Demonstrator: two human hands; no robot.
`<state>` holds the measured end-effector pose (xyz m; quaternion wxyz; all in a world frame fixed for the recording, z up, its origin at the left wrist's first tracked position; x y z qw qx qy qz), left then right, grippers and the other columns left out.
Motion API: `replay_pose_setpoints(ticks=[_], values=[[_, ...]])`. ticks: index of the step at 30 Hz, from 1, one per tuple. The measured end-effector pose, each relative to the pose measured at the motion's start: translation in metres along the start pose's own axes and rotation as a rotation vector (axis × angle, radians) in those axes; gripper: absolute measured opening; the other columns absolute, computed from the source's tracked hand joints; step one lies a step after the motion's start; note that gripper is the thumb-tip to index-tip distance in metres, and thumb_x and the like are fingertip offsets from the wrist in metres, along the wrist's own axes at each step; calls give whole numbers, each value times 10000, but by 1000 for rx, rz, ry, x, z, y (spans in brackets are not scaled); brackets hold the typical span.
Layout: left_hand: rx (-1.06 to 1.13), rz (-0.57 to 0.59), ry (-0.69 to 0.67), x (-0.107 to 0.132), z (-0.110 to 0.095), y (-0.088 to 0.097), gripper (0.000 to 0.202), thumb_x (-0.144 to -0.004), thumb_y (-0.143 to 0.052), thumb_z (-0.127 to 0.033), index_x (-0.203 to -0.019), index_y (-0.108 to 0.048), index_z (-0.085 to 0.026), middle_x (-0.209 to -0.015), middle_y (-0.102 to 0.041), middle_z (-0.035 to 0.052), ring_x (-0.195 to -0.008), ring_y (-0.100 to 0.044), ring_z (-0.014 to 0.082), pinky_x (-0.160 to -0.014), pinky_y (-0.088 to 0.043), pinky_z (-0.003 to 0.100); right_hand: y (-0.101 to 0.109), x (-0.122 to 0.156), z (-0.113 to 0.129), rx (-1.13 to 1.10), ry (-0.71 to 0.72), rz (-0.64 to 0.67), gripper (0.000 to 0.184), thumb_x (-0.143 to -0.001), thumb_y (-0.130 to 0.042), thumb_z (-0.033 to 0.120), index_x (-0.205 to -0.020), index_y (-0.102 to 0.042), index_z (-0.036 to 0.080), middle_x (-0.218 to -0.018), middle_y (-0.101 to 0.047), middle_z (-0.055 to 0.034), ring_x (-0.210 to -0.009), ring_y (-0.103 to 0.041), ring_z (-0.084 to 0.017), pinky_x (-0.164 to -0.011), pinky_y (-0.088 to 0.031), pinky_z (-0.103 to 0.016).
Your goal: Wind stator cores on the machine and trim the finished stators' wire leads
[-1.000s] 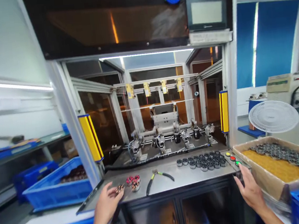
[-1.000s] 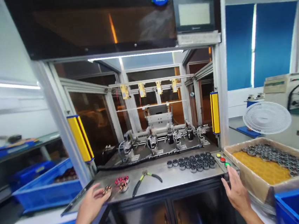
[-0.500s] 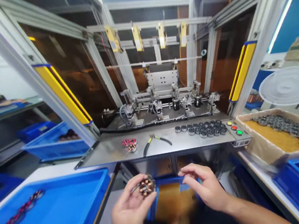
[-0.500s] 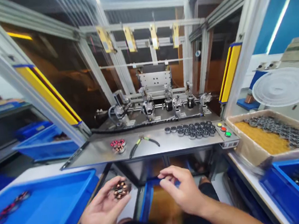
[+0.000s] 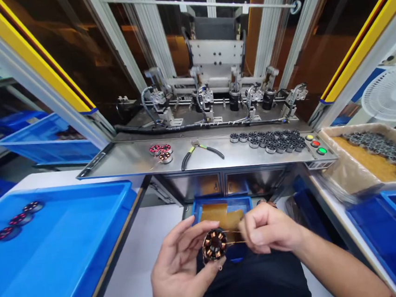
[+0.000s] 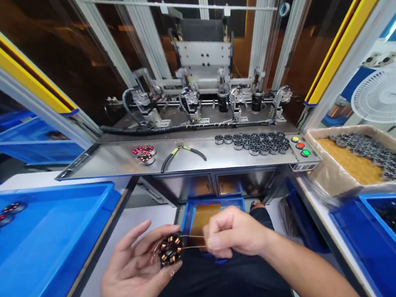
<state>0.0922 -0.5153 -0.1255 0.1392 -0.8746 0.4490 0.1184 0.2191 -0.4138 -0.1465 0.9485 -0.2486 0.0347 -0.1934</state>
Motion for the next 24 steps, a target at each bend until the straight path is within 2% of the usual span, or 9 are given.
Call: replay_pose_setpoints(ticks=[2, 4, 7, 10, 14, 21, 24], values=[[21, 31, 11, -2, 3, -3, 618, -702, -848, -199, -1258, -593, -288, -1005, -794, 71, -898, -769, 242, -765, -657, 325, 14, 9, -10, 15, -10, 4, 401, -709, -833, 422, -572, -578, 144, -505, -553, 45, -393, -432, -42, -405, -307, -189], [22, 26, -19, -4, 3, -4, 635, -691, -848, -153, -1257, -595, -296, -1000, -789, 54, -920, -762, 226, -791, -649, 314, 22, 17, -22, 33, -10, -57, 319, -718, -840, 356, -649, -626, 130, -572, -596, 37, -422, -469, -38, -419, -343, -173], [-28, -14, -136, -9, -4, -9, 721, -647, -845, -60, -1279, -590, -296, -1005, -763, 21, -920, -746, 188, -817, -637, 294, 14, 25, -36, 30, 10, -177, 261, -703, -855, 277, -812, -669, 131, -704, -651, 16, -508, -538, -50, -480, -433, -172], [-113, -33, -269, -10, -11, -17, 828, -625, -815, 27, -1340, -555, -297, -1041, -724, 6, -928, -724, 159, -820, -631, 268, 2, 27, -33, -32, 101, -331, 310, -667, -878, 270, -857, -665, 148, -754, -663, 13, -569, -551, -56, -518, -458, -172], [-243, 0, -430, -5, -12, -23, 890, -624, -782, 88, -1390, -516, -280, -1037, -702, 14, -913, -713, 148, -798, -627, 242, 0, 24, -20, -74, 168, -480, 325, -655, -890, 292, -837, -658, 155, -685, -630, 39, -570, -522, -49, -526, -436, -158], [-433, 74, -507, 5, 0, -15, 934, -660, -737, 115, -1435, -467, -329, -1132, -666, 30, -978, -702, 157, -825, -627, 280, 5, 13, -21, -59, 96, -515, 346, -641, -893, 358, -731, -638, 142, -562, -582, 53, -471, -471, -46, -461, -384, -162], [-390, 78, -510, 3, -4, -19, 936, -676, -727, 106, -1458, -441, -321, -1126, -674, 26, -978, -705, 145, -849, -617, 257, 5, 11, -24, -89, 115, -484, 334, -661, -878, 369, -692, -637, 140, -580, -594, 42, -462, -487, -46, -450, -389, -163]])
Point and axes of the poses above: each hand's wrist, its own x-axis away from the middle knuckle, its own y-axis out of the back of the hand, z = x × y, the point moved 9 cm from there along -x, towards the middle knuckle
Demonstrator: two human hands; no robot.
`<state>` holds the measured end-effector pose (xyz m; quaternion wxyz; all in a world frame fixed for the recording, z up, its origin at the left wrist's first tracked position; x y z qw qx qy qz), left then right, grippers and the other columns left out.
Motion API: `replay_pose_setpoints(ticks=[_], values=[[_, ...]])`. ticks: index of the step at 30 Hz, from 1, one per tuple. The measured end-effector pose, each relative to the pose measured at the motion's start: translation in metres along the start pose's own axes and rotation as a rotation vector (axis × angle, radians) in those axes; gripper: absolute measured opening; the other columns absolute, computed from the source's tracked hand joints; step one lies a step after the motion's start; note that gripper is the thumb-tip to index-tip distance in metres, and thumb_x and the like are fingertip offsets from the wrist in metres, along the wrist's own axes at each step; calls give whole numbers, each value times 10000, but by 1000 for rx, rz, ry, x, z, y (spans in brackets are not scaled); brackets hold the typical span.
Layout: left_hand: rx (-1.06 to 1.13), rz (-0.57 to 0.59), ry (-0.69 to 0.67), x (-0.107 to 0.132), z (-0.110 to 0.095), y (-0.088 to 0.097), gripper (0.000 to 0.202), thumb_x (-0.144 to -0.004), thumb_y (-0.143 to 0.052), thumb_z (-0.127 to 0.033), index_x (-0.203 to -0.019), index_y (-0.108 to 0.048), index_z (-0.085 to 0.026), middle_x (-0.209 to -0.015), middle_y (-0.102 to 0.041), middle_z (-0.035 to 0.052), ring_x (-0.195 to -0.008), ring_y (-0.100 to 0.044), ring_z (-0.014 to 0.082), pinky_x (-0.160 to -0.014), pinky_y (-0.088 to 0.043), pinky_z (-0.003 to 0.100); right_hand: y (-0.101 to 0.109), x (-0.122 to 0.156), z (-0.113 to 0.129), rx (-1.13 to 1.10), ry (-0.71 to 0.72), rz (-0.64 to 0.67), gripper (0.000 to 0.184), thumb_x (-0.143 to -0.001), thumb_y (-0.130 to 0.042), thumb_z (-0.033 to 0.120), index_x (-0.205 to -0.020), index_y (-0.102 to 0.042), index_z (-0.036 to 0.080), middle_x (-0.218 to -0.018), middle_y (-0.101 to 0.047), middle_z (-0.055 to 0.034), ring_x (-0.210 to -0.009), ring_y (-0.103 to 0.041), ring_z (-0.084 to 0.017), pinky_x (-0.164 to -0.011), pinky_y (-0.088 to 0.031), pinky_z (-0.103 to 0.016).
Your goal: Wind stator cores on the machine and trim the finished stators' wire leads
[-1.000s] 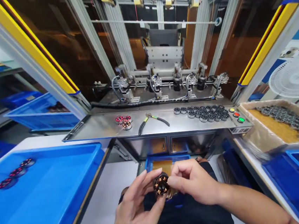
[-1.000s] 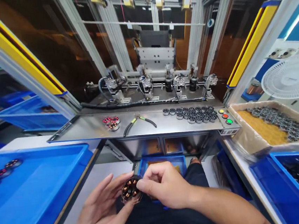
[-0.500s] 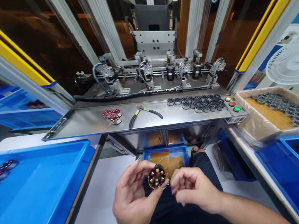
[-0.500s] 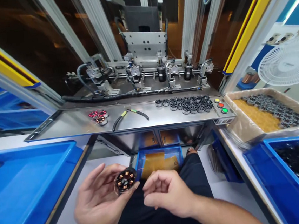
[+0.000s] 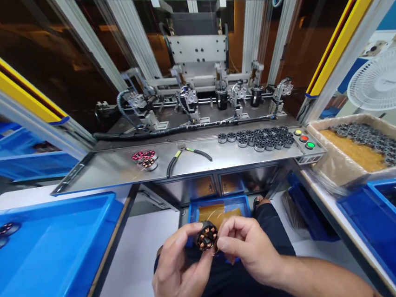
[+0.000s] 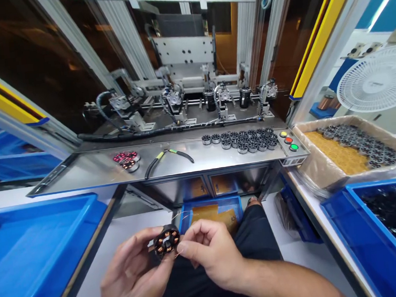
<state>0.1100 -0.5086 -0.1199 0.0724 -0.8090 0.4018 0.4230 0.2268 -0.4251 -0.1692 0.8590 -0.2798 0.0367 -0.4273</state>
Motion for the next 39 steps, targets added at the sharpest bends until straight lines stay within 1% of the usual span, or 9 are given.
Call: replay_pose_setpoints(ticks=[5, 11, 16, 20, 25, 29, 31, 36, 39], values=[[78, -66, 64, -8, -8, -6, 916, -692, -715, 111, -1456, -444, -315, -1126, -717, 10, -990, -721, 128, -874, -595, 194, -1, 2, -3, -140, -37, 9, 309, -672, -863, 339, -660, -632, 134, -587, -650, 7, -440, -552, -68, -437, -450, -176], [214, -126, 198, -11, -5, -6, 874, -686, -730, 99, -1400, -494, -345, -1150, -736, -24, -1017, -723, 126, -890, -598, 209, -2, 13, -19, -206, -277, 31, 303, -570, -897, 282, -727, -707, 105, -487, -652, 3, -330, -522, -70, -334, -421, -153], [435, -64, 462, -11, 14, -15, 747, -753, -739, 12, -1351, -502, -367, -1126, -763, -29, -994, -735, 120, -866, -597, 200, -2, 25, -30, -148, -318, 133, 303, -579, -906, 302, -703, -731, 88, -461, -635, 6, -315, -502, -52, -305, -380, -129], [575, 0, 601, -9, 20, -21, 673, -824, -705, -40, -1361, -479, -375, -1152, -764, -9, -988, -739, 117, -872, -580, 184, 6, 24, -35, -24, -361, 267, 324, -597, -910, 328, -734, -736, 91, -519, -670, 2, -363, -559, -68, -367, -452, -159], [729, 171, 661, -4, 18, -35, 609, -900, -638, -104, -1400, -437, -389, -1246, -726, 42, -1084, -709, 160, -902, -572, 228, 34, 0, 3, 65, -148, 157, 389, -685, -857, 450, -793, -721, 102, -605, -715, -25, -471, -625, -88, -499, -508, -199], [783, 260, 736, 10, 18, -48, 613, -912, -634, -134, -1421, -412, -393, -1306, -684, 76, -1137, -682, 185, -940, -553, 259, 22, -5, 18, 127, -122, 181, 397, -744, -809, 481, -720, -654, 116, -599, -685, -12, -461, -587, -78, -492, -478, -202], [763, 246, 757, 12, 20, -51, 673, -866, -693, -129, -1412, -415, -408, -1287, -679, 71, -1122, -684, 195, -899, -568, 264, 15, -4, 16, 172, -141, 173, 397, -749, -806, 469, -680, -622, 124, -561, -647, 12, -440, -548, -63, -476, -446, -189], [703, 129, 711, 5, 24, -43, 759, -704, -824, -70, -1327, -519, -380, -1002, -679, -10, -812, -690, 98, -708, -570, 173, 11, 2, 5, 154, -162, 182, 385, -745, -806, 458, -657, -612, 138, -524, -602, 37, -430, -508, -58, -461, -406, -186], [769, 107, 757, 8, 32, -42, 750, -708, -826, -83, -1337, -520, -353, -1027, -714, 24, -837, -710, 121, -718, -580, 189, 15, 7, -2, 112, -156, 182, 367, -752, -805, 435, -644, -615, 141, -528, -605, 34, -437, -516, -61, -476, -412, -194]])
Point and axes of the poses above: each hand's wrist, its own x-axis away from the middle knuckle, its own y-axis out of the back of the hand, z = x × y, the point moved 9 cm from there along -x, towards the middle knuckle
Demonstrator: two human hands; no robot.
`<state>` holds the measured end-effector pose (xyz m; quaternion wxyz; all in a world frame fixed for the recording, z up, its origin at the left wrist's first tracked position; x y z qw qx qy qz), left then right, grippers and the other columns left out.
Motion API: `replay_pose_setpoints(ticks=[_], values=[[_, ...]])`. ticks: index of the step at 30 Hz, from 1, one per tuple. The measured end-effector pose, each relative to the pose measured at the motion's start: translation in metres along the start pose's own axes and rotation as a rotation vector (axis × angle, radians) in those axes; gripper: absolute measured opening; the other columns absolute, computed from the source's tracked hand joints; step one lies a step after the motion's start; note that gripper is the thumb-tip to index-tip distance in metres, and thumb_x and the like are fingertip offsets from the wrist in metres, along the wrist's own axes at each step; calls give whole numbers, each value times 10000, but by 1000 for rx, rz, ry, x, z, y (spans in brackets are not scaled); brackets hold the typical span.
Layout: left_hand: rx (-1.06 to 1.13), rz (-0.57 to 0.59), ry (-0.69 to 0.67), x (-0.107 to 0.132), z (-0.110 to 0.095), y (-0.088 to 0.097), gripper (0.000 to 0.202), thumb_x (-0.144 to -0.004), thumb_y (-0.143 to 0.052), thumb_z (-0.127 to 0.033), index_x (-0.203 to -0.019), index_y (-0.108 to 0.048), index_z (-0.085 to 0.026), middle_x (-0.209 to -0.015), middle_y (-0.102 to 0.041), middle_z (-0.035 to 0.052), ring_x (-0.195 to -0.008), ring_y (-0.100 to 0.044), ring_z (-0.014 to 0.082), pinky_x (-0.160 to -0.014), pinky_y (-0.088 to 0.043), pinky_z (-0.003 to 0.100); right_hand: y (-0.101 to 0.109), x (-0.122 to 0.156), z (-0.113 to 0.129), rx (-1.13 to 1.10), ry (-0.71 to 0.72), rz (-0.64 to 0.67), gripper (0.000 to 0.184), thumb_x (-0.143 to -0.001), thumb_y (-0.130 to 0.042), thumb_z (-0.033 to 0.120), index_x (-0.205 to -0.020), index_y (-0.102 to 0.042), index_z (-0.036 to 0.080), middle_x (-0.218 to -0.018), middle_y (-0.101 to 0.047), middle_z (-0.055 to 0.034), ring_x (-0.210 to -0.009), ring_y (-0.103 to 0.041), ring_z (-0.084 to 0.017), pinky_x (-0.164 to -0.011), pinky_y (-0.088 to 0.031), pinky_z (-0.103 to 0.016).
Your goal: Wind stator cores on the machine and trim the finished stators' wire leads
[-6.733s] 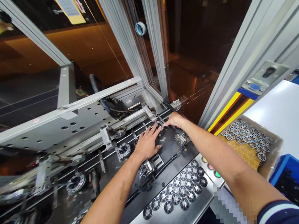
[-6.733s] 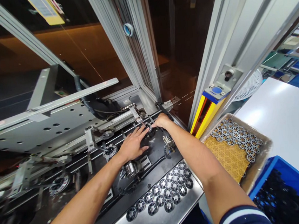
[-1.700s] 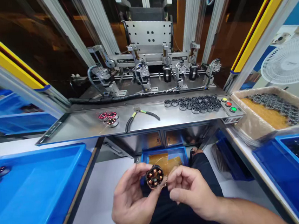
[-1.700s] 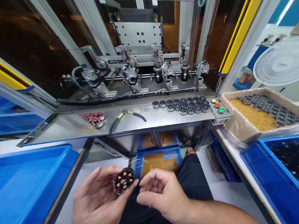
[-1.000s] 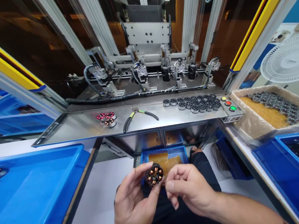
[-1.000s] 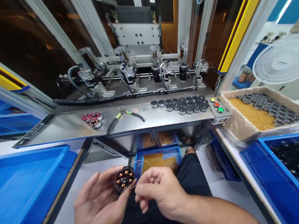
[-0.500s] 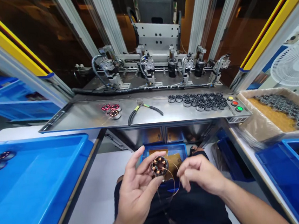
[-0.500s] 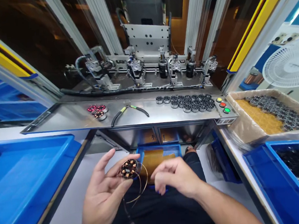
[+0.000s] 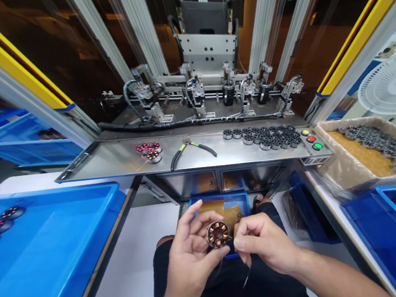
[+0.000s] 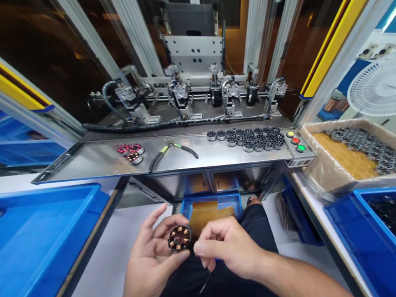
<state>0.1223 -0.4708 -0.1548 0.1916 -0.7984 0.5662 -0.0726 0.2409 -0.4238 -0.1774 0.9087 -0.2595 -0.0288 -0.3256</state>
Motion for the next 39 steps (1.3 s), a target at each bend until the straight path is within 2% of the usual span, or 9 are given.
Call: replay_pose_setpoints(ticks=[7, 10, 13, 16, 19, 22, 31, 35, 39], values=[[151, 1, 207, -2, 21, -2, 349, -771, -802, -200, -1108, -715, -217, -1144, -743, 115, -743, -723, 133, -725, -615, 239, 8, -1, -16, 66, 3, -92, 400, -742, -795, 486, -638, -603, 151, -538, -615, 24, -455, -520, -74, -502, -419, -213], [112, -34, 222, -5, 24, -3, 364, -745, -824, -224, -1097, -734, -220, -1140, -752, 103, -743, -722, 129, -735, -617, 233, 9, -3, -16, 120, 30, -131, 407, -762, -771, 501, -638, -588, 159, -555, -605, 21, -473, -515, -82, -521, -416, -228], [-103, -104, 106, -5, 17, 5, 391, -710, -839, -174, -1083, -742, -239, -1086, -769, 62, -800, -739, 144, -765, -617, 221, 9, -1, -8, 256, 97, -149, 374, -824, -714, 482, -663, -601, 164, -615, -598, 6, -548, -526, -107, -569, -423, -255], [-395, -141, -145, 2, -2, 9, 388, -724, -809, -122, -1088, -745, -238, -1098, -763, 65, -979, -735, 206, -868, -617, 285, 13, 7, 20, 428, 317, -247, 261, -822, -728, 416, -816, -641, 170, -808, -607, -30, -744, -557, -158, -709, -447, -304], [-574, -99, -332, 12, -12, 4, 513, -714, -796, -67, -1188, -700, -238, -1152, -748, 90, -1037, -723, 250, -927, -610, 375, 10, 16, 40, 500, 463, -291, 313, -737, -810, 379, -870, -594, 197, -871, -566, -22, -810, -526, -177, -754, -432, -318], [-605, -44, -391, 16, -16, -2, 561, -709, -787, -31, -1213, -679, -254, -1159, -753, 74, -1054, -722, 239, -952, -597, 356, 2, 15, 43, 470, 461, -253, 237, -823, -737, 338, -790, -546, 203, -822, -540, -8, -774, -508, -162, -739, -421, -311], [-168, -12, 75, -1, 10, -2, 381, -751, -798, -156, -1119, -731, -225, -1136, -761, 98, -953, -755, 212, -837, -612, 244, 5, 14, 21, 286, 428, -322, 208, -961, -570, 338, -810, -530, 200, -815, -509, -4, -776, -476, -149, -745, -413, -298], [-334, -81, -129, 1, -4, 1, 388, -706, -810, -106, -1059, -751, -257, -1084, -738, 52, -1002, -727, 190, -858, -593, 216, 5, 14, 24, 278, 436, -287, 194, -934, -609, 351, -837, -526, 205, -822, -497, 0, -767, -464, -148, -732, -409, -295], [-552, -6, -418, 12, -23, -12, 490, -712, -763, -30, -1146, -712, -251, -1068, -714, 61, -1008, -697, 201, -846, -609, 263, -3, 10, 32, 239, 448, -196, 236, -865, -695, 383, -889, -537, 209, -882, -500, -11, -830, -484, -163, -776, -423, -307]])
Point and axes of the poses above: each hand's wrist, its own x-axis away from the middle knuckle, its own y-axis out of the back of the hand, z = x × y, the point moved 9 cm from there along -x, towards the middle knuckle
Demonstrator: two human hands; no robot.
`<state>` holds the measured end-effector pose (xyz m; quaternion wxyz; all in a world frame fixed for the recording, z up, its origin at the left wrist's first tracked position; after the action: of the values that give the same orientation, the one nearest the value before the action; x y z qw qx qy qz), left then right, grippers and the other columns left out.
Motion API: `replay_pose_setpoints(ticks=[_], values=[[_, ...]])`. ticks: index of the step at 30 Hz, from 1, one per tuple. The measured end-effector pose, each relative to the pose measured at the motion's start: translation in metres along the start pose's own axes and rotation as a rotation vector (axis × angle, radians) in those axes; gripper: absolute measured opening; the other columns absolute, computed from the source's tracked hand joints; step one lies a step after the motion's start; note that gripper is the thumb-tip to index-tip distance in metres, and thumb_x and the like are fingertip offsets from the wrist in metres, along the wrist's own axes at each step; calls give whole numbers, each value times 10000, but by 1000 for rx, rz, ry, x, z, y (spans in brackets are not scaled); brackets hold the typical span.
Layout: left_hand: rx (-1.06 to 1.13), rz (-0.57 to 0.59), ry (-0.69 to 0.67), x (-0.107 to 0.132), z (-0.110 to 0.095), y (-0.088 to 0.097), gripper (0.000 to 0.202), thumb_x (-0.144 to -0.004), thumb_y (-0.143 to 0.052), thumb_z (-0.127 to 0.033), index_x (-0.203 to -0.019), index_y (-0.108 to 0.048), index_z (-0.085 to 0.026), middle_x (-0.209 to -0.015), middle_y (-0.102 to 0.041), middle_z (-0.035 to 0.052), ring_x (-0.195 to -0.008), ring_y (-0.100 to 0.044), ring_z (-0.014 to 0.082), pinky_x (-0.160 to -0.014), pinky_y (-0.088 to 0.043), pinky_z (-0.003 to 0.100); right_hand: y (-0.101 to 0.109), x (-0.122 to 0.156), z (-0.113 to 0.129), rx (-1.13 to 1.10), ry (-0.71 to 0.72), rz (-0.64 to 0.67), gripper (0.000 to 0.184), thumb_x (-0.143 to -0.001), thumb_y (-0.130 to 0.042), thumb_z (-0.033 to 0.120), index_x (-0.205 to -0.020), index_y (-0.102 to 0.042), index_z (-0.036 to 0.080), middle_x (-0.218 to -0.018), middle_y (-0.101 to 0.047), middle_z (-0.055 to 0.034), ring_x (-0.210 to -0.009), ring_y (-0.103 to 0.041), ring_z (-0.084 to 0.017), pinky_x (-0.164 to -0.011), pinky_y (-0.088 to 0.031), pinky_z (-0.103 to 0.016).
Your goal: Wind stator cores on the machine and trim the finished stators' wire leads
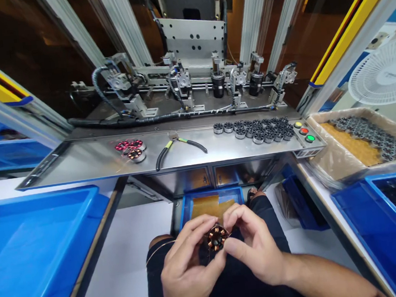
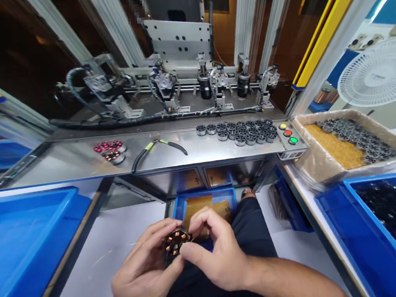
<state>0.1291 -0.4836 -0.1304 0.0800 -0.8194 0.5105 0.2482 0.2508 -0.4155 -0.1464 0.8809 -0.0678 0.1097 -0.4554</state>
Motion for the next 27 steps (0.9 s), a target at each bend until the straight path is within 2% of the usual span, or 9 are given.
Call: replay_pose_setpoints(ticks=[3, 6, 8, 11, 14, 17, 20, 23, 27], values=[[-36, 8, -27, 1, -2, 0, 517, -702, -764, -14, -1161, -692, -240, -1086, -710, 71, -1008, -698, 217, -852, -617, 302, -1, -1, -7, -66, -54, -37, 237, -925, -621, 378, -803, -518, 203, -830, -497, 0, -792, -480, -147, -764, -427, -293], [3, 2, 27, -1, 2, -1, 474, -710, -772, -36, -1128, -693, -245, -1073, -710, 57, -1002, -704, 202, -835, -621, 270, 4, 5, -19, -75, -114, -146, 254, -973, -543, 394, -807, -514, 203, -802, -507, 7, -768, -486, -139, -760, -435, -282], [11, 8, 41, -2, 2, -1, 460, -723, -767, -43, -1125, -689, -250, -1061, -707, 46, -1001, -702, 184, -840, -614, 243, 7, 9, -24, -39, -128, -169, 250, -994, -497, 397, -833, -516, 207, -817, -521, 0, -784, -504, -144, -774, -446, -288], [-14, 37, 30, -2, 1, -2, 464, -739, -751, -37, -1143, -679, -254, -1075, -699, 48, -1014, -692, 180, -860, -607, 246, 11, 7, -12, 79, -12, -136, 160, -960, -557, 378, -951, -525, 222, -976, -556, -41, -932, -547, -179, -869, -462, -331], [-51, 73, 2, 0, 0, -3, 470, -749, -735, -30, -1160, -672, -249, -1098, -695, 65, -1034, -685, 201, -861, -611, 275, 9, 1, 13, 267, 166, -55, 275, -836, -732, 310, -1038, -563, 233, -1189, -532, -88, -1131, -530, -237, -988, -433, -398], [-74, 71, -11, 2, 1, -2, 470, -742, -744, -27, -1152, -673, -246, -1087, -699, 67, -1016, -690, 205, -850, -614, 283, 8, -3, 26, 356, 230, -29, 79, -865, -696, 218, -886, -620, 218, -1175, -546, -88, -1099, -562, -229, -976, -441, -405], [-80, 71, 2, 2, 3, -2, 481, -730, -761, -31, -1149, -678, -252, -1084, -705, 59, -1006, -696, 199, -858, -611, 275, 12, -4, 33, 357, 259, -88, 85, -898, -642, 176, -826, -614, 211, -1086, -567, -72, -1034, -574, -209, -933, -449, -391], [-48, 73, 58, 2, 5, -1, 472, -731, -767, -49, -1143, -688, -266, -1088, -710, 48, -1015, -700, 190, -876, -604, 257, 15, -4, 28, 322, 207, -104, 93, -904, -634, 180, -822, -602, 210, -1061, -567, -60, -1031, -558, -198, -930, -434, -372], [58, 69, 201, -2, 11, -1, 432, -729, -783, -81, -1101, -722, -291, -1067, -736, 25, -1000, -721, 170, -880, -593, 217, 18, -5, 17, 206, 78, -119, 147, -909, -636, 225, -775, -584, 200, -1068, -558, -58, -1026, -545, -190, -904, -431, -342]])
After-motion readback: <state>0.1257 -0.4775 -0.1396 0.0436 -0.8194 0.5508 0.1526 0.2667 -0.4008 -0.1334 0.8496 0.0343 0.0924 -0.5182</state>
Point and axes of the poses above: each hand's wrist, its own x-axis away from the middle knuckle, its own y-axis out of the back of the hand, z = x × y, the point moved 9 cm from there along -x, towards the middle knuckle
